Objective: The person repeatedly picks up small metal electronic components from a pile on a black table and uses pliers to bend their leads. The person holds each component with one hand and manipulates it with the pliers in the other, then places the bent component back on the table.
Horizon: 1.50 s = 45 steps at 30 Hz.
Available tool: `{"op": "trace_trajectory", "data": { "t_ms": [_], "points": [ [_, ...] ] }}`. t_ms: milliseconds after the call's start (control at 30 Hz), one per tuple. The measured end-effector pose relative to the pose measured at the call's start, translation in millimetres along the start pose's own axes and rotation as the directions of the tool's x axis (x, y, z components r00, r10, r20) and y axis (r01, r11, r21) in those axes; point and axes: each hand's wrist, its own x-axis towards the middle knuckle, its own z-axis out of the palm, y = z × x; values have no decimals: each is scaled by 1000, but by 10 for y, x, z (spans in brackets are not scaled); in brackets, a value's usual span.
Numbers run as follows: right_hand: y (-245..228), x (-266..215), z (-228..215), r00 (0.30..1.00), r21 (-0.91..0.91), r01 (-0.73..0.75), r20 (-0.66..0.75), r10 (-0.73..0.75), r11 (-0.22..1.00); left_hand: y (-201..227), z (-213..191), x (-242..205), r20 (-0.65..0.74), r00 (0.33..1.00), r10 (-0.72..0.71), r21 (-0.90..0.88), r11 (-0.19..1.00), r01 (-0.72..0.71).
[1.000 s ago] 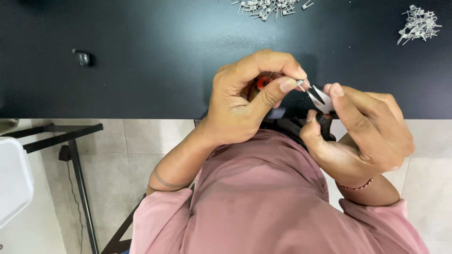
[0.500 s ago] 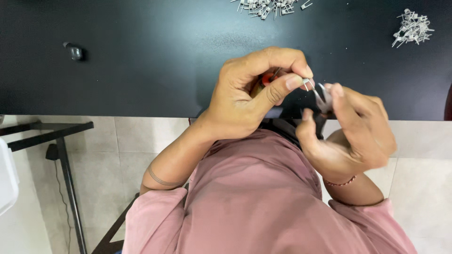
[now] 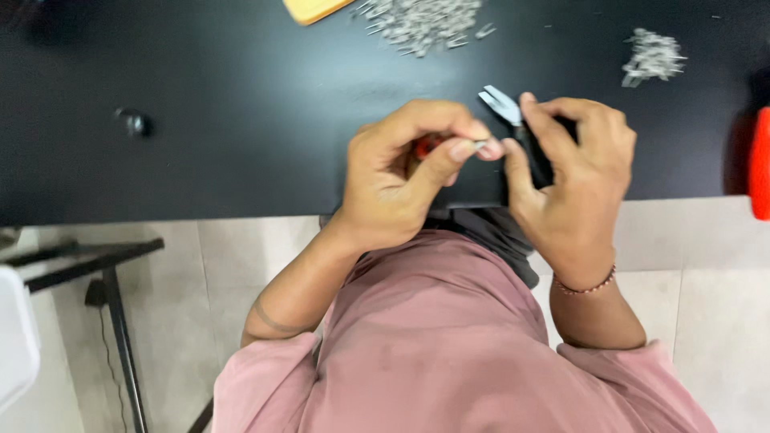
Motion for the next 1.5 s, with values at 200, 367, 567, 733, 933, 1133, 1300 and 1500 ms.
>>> {"op": "trace_trajectory", "data": {
  "t_ms": [200, 367, 567, 733, 933, 1133, 1300, 1500],
  "points": [
    [608, -247, -454, 986, -133, -127, -125, 111, 983, -20, 147, -39, -96, 979, 179, 19, 984, -178],
    [1208, -505, -752, 957, -425, -288, -122, 261, 858, -7, 288, -36, -169, 948, 269, 4, 962, -272],
    [1537, -559, -695, 959, -569, -281, -128, 254, 772, 26, 396, -32, -249, 867, 431, 124, 902, -413],
    [1567, -549, -662, 955, -437, -277, -228, 192, 856, 56, 396, -82, -263, 812, 521, 216, 852, -476],
    [364, -355, -611, 859, 460, -146, -380, 343, 876, 53, 425, -82, -306, 766, 566, 247, 824, -510],
    [-468, -443, -363, 901, 927, -252, 120, 417, 278, 30, 425, -89, -327, 752, 573, 304, 817, -491],
    [-650, -259, -415, 953, 688, -300, 247, 174, 660, 69, 419, -99, -320, 760, 566, 339, 817, -466],
    [-666, -237, -357, 963, 664, -265, 219, 156, 699, -8, 448, -81, -341, 745, 574, 387, 808, -445]
  ]
}}
